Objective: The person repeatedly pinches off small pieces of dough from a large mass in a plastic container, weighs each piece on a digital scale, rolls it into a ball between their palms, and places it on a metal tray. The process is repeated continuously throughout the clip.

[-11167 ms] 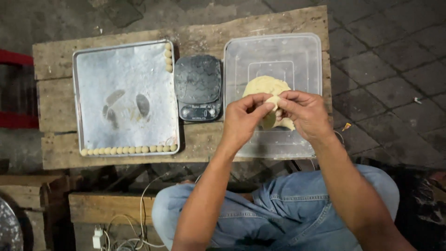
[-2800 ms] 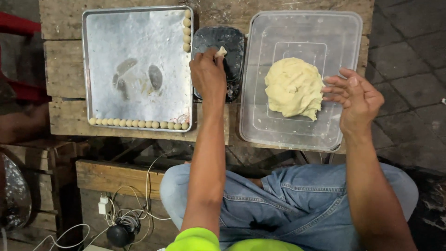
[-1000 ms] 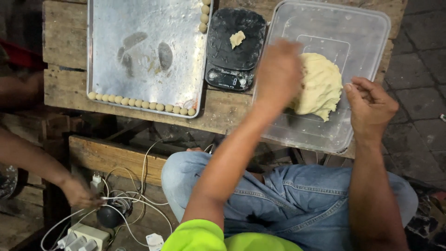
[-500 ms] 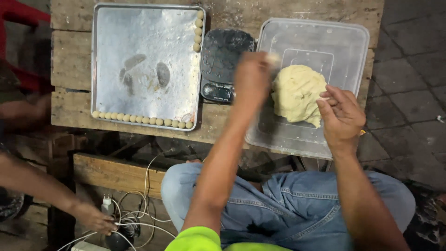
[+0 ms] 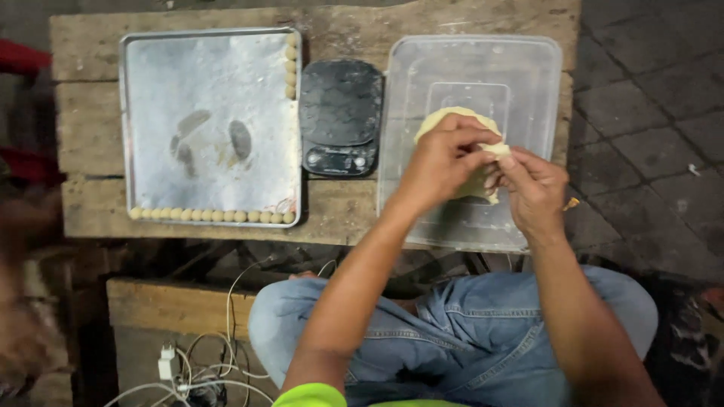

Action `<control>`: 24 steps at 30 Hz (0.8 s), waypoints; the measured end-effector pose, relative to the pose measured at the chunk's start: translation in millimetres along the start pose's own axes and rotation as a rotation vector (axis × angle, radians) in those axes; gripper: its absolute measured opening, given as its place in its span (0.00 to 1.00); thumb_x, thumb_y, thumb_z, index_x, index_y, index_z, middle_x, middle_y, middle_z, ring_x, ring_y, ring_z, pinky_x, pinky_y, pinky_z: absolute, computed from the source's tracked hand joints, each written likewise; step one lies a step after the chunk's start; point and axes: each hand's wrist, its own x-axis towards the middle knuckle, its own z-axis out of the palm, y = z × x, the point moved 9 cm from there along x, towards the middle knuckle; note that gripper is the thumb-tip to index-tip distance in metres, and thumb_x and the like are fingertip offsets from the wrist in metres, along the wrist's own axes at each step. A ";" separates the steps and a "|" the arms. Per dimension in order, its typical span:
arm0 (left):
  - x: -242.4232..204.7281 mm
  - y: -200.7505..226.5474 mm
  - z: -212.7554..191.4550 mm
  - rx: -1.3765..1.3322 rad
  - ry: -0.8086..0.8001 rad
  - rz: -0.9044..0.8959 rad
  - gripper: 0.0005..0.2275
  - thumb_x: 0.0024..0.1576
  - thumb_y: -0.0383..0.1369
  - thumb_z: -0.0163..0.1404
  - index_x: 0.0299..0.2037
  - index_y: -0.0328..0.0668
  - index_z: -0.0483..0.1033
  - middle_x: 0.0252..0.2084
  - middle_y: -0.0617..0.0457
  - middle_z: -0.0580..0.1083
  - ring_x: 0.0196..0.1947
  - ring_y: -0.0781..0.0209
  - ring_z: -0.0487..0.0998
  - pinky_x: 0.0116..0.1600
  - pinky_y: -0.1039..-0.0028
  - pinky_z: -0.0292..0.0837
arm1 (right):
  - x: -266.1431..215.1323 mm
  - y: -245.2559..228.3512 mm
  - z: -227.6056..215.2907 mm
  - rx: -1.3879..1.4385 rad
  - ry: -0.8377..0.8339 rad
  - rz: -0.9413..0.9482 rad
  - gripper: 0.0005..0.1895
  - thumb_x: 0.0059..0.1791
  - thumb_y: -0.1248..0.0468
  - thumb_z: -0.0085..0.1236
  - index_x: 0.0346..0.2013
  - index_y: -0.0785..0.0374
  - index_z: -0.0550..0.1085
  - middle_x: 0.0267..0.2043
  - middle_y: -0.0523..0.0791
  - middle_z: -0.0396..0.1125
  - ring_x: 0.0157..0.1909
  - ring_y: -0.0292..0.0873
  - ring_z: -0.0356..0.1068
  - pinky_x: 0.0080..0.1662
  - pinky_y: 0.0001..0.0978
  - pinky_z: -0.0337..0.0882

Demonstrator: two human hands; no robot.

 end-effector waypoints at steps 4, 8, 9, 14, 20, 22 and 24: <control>-6.4 0.4 3.9 -0.191 -0.203 -0.048 0.16 0.55 0.32 0.64 0.54 0.48 0.81 0.45 0.46 0.78 0.44 0.59 0.81 0.51 0.66 0.79 | -3.5 8.7 2.2 0.156 -0.111 0.122 0.07 0.53 0.71 0.56 0.41 0.76 0.76 0.31 0.58 0.70 0.25 0.53 0.75 0.23 0.41 0.76; -9.2 15.2 5.1 -0.420 -0.270 -0.148 0.16 0.53 0.27 0.65 0.50 0.35 0.81 0.37 0.49 0.77 0.32 0.69 0.80 0.42 0.75 0.80 | 0.7 19.6 -0.9 0.168 -0.129 0.184 0.06 0.51 0.71 0.60 0.32 0.74 0.75 0.22 0.58 0.68 0.18 0.50 0.71 0.17 0.39 0.71; -8.5 13.9 8.5 -0.420 -0.271 -0.148 0.16 0.53 0.27 0.65 0.50 0.35 0.81 0.37 0.49 0.77 0.32 0.69 0.80 0.42 0.75 0.80 | 2.3 18.9 -0.1 0.169 -0.128 0.183 0.06 0.51 0.71 0.60 0.32 0.74 0.75 0.22 0.58 0.68 0.18 0.50 0.71 0.17 0.39 0.71; -3.8 -11.9 11.5 -0.205 -0.052 -0.256 0.14 0.44 0.27 0.70 0.39 0.34 0.84 0.27 0.50 0.78 0.24 0.67 0.80 0.30 0.76 0.79 | 7.9 -5.9 1.6 0.160 -0.064 0.023 0.07 0.50 0.77 0.59 0.43 0.78 0.75 0.31 0.57 0.72 0.29 0.48 0.77 0.28 0.36 0.80; -5.5 30.2 8.3 0.097 -0.114 -0.049 0.12 0.45 0.30 0.69 0.37 0.42 0.84 0.28 0.52 0.79 0.32 0.59 0.84 0.38 0.72 0.82 | 5.8 1.0 0.3 0.214 -0.115 0.103 0.12 0.50 0.74 0.60 0.45 0.81 0.74 0.26 0.57 0.66 0.26 0.48 0.72 0.27 0.40 0.79; -2.9 35.6 3.2 0.044 -0.140 -0.039 0.10 0.48 0.29 0.67 0.39 0.44 0.85 0.32 0.51 0.80 0.35 0.59 0.83 0.41 0.71 0.81 | 4.6 -2.8 0.5 0.229 -0.092 0.126 0.10 0.50 0.74 0.59 0.44 0.80 0.75 0.30 0.58 0.69 0.26 0.45 0.71 0.26 0.37 0.76; -3.1 33.1 4.5 -0.009 -0.164 -0.027 0.08 0.51 0.28 0.65 0.41 0.47 0.85 0.36 0.49 0.81 0.38 0.58 0.83 0.45 0.70 0.81 | 3.7 -0.7 -3.8 0.245 -0.072 0.148 0.09 0.51 0.74 0.59 0.44 0.79 0.76 0.34 0.58 0.72 0.26 0.42 0.71 0.25 0.34 0.73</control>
